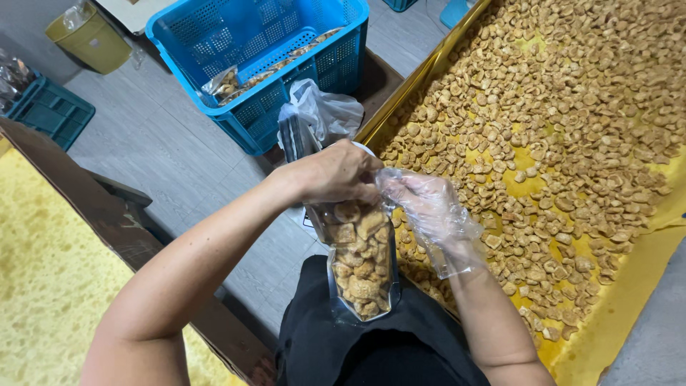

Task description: The person scoops dried fruit pieces from a large yellow tray into clear plastic bags, weighs each bag on a digital scale, and places the sealed bags into a blue basket. The process is repeated multiple times with consistent hand movements.

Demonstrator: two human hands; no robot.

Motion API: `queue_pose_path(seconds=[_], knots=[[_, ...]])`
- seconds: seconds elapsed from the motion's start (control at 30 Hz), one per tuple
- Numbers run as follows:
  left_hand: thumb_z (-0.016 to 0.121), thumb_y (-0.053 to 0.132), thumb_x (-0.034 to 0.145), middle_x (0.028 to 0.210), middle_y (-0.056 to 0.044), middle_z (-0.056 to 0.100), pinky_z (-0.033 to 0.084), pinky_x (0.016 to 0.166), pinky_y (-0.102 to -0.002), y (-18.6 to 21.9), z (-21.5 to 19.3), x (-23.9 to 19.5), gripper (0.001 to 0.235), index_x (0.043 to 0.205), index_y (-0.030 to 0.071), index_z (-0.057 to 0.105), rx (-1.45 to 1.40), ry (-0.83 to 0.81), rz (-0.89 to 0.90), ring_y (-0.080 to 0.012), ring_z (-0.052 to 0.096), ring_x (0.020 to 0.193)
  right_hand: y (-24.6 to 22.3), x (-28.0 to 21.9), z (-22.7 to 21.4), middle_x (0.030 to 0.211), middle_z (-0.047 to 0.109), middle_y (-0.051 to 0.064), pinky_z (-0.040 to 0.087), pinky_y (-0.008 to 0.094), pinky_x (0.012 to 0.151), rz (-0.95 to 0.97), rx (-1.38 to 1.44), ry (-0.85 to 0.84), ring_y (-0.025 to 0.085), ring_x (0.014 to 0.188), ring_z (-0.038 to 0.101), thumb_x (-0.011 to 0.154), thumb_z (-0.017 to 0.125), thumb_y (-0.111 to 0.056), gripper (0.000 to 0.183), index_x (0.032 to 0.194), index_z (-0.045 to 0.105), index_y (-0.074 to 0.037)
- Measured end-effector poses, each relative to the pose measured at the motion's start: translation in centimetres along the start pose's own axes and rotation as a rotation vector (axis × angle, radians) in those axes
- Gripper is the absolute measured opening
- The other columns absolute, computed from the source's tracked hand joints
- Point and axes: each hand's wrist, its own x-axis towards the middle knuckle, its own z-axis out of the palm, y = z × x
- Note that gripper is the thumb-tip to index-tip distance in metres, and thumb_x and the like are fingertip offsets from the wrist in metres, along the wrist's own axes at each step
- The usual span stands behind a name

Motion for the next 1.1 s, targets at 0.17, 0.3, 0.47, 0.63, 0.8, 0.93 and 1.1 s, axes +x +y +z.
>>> queue_pose_path(seconds=[0.17, 0.3, 0.47, 0.63, 0.8, 0.93, 1.1], knots=[[0.075, 0.031, 0.084, 0.081, -0.013, 0.077, 0.061, 0.067, -0.038, -0.5, -0.7, -2.9, 0.032, 0.098, 0.002, 0.074, 0.012, -0.074, -0.096, -0.0219, 0.074, 0.071, 0.8, -0.6, -0.3, 0.102, 0.080, 0.008, 0.059, 0.026, 0.082, -0.009, 0.113, -0.004, 0.012, 0.089, 0.073, 0.093, 0.071, -0.013, 0.028, 0.116, 0.076, 0.001], [0.077, 0.031, 0.081, 0.068, -0.015, 0.072, 0.055, 0.060, -0.041, -1.1, -0.9, -5.1, 0.032, 0.085, 0.000, 0.072, -0.086, -0.059, -0.162, -0.0243, 0.069, 0.062, 2.1, -0.2, -0.8, 0.100, 0.080, 0.008, 0.059, 0.026, 0.080, -0.031, -0.008, -0.014, 0.012, 0.087, 0.072, 0.096, 0.070, -0.015, 0.025, 0.114, 0.078, 0.000], [0.072, 0.022, 0.085, 0.064, -0.022, 0.061, 0.054, 0.061, -0.044, -3.2, 1.2, -6.8, 0.027, 0.082, -0.004, 0.068, 0.039, 0.097, -0.119, -0.0346, 0.064, 0.059, 4.0, 0.8, -1.6, 0.103, 0.079, 0.006, 0.058, 0.026, 0.085, -0.128, 0.028, -0.045, 0.011, 0.092, 0.071, 0.097, 0.070, -0.017, 0.025, 0.115, 0.076, -0.001], [0.064, 0.037, 0.098, 0.069, -0.020, 0.067, 0.055, 0.063, -0.047, -5.0, 3.6, -7.1, 0.039, 0.087, 0.001, 0.071, 0.166, 0.362, -0.070, -0.0357, 0.069, 0.065, 4.0, 1.0, -1.8, 0.104, 0.079, 0.006, 0.057, 0.027, 0.086, -0.144, 0.014, -0.067, 0.012, 0.093, 0.071, 0.097, 0.070, -0.023, 0.029, 0.115, 0.077, -0.001], [0.055, 0.054, 0.099, 0.103, -0.022, 0.069, 0.060, 0.082, -0.041, -6.4, 0.8, -5.2, 0.055, 0.122, 0.004, 0.062, -0.124, 0.095, -0.260, -0.0301, 0.072, 0.094, 2.8, 1.0, -1.3, 0.100, 0.078, 0.006, 0.055, 0.030, 0.088, 0.067, 0.198, -0.007, 0.015, 0.093, 0.070, 0.093, 0.072, -0.025, 0.031, 0.113, 0.077, -0.001], [0.057, 0.042, 0.096, 0.149, -0.019, 0.048, 0.064, 0.083, -0.045, -6.2, -0.1, -2.8, 0.073, 0.155, 0.013, 0.026, -0.541, -0.237, -0.231, -0.0285, 0.058, 0.128, 2.8, 2.5, -0.5, 0.100, 0.077, 0.008, 0.054, 0.031, 0.088, 0.086, 0.216, -0.102, 0.016, 0.093, 0.069, 0.092, 0.074, -0.026, 0.033, 0.113, 0.077, 0.000], [0.048, 0.039, 0.097, 0.142, -0.009, 0.061, 0.068, 0.074, -0.042, -7.7, 0.4, -2.4, 0.063, 0.156, 0.018, 0.035, -0.773, -0.363, -0.464, -0.0236, 0.067, 0.119, 5.0, 5.3, -1.1, 0.104, 0.076, 0.010, 0.058, 0.033, 0.081, 0.143, 0.238, -0.121, 0.018, 0.092, 0.070, 0.090, 0.073, -0.034, 0.045, 0.120, 0.072, 0.000]])
